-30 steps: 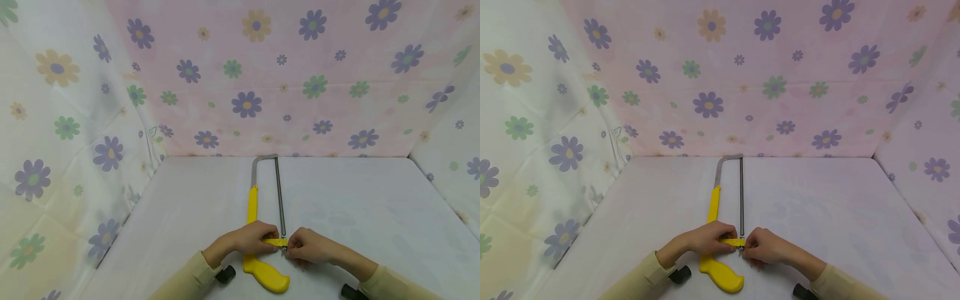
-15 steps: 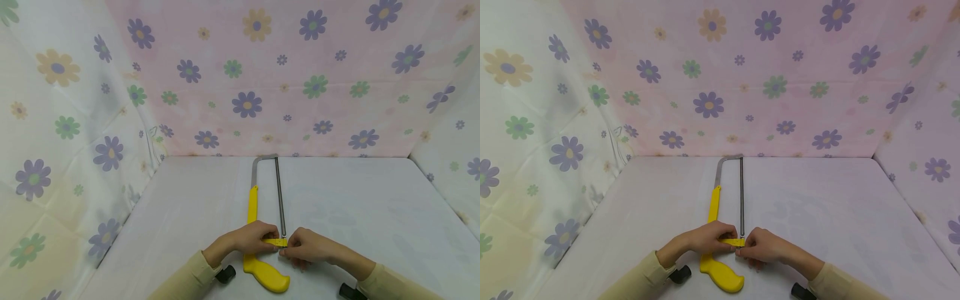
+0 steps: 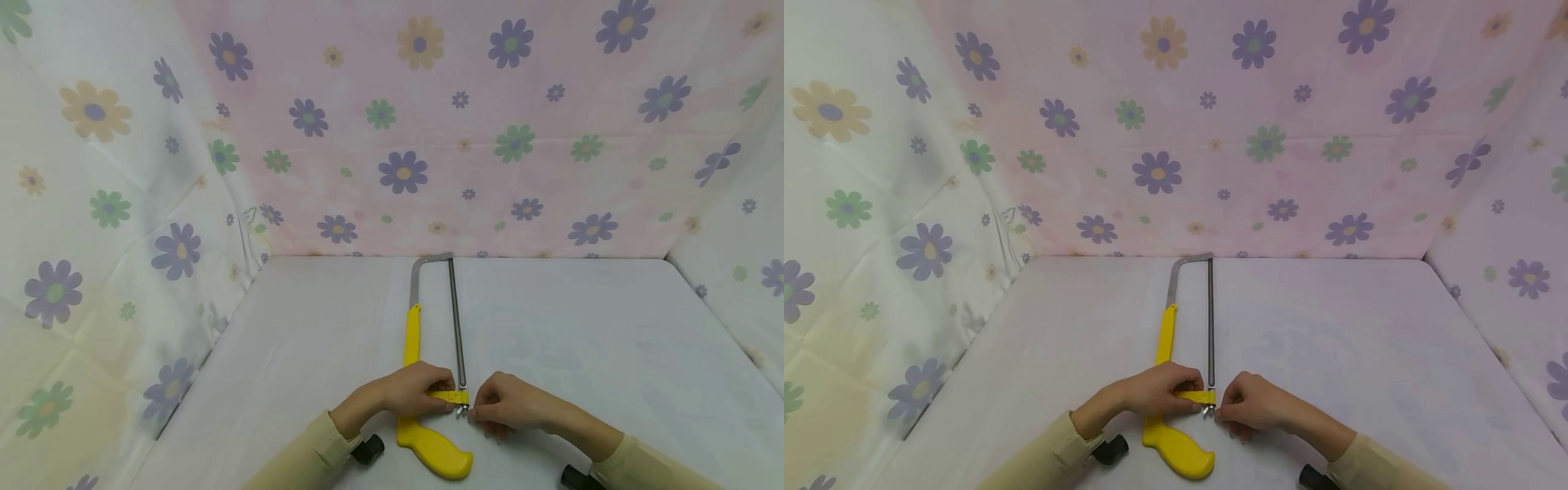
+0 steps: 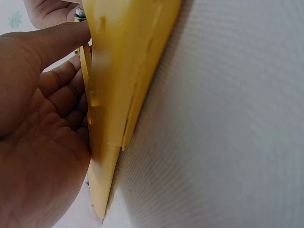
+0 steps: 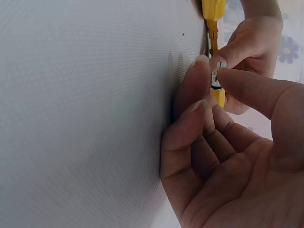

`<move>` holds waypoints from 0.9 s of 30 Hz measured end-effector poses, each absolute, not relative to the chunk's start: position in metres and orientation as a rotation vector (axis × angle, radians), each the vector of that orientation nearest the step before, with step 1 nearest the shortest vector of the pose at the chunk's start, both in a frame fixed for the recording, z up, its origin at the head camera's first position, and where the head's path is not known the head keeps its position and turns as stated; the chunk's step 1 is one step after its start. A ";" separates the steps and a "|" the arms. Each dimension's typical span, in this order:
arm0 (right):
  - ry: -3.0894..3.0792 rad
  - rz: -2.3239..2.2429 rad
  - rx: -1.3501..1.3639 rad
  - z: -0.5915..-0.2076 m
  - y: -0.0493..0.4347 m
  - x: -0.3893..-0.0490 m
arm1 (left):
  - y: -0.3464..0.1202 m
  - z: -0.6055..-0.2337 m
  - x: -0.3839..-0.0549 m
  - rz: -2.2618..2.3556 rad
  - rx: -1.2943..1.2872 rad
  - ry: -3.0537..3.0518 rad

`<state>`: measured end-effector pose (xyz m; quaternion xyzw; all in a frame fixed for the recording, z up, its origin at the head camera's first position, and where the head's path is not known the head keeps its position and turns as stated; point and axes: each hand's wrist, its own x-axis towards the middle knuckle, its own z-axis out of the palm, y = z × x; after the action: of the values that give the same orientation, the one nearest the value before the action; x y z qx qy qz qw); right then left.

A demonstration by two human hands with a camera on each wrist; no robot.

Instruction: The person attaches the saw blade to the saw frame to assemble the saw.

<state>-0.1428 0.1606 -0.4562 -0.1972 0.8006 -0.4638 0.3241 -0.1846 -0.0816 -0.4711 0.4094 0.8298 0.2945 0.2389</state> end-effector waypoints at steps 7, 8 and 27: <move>2.092 -1.242 -0.509 -0.453 0.159 -0.140 | -0.082 -0.471 -0.184 0.814 1.125 2.273; 2.091 -1.244 -0.507 -0.453 0.159 -0.140 | -0.082 -0.471 -0.184 0.817 1.126 2.271; 2.031 -1.210 -0.495 -0.457 0.153 -0.144 | -0.082 -0.470 -0.184 0.821 1.143 2.261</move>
<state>-0.1441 0.1528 -0.4568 -0.1914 0.7861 -0.4682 0.3552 -0.1840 -0.0822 -0.4698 0.4169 0.8249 0.2995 0.2368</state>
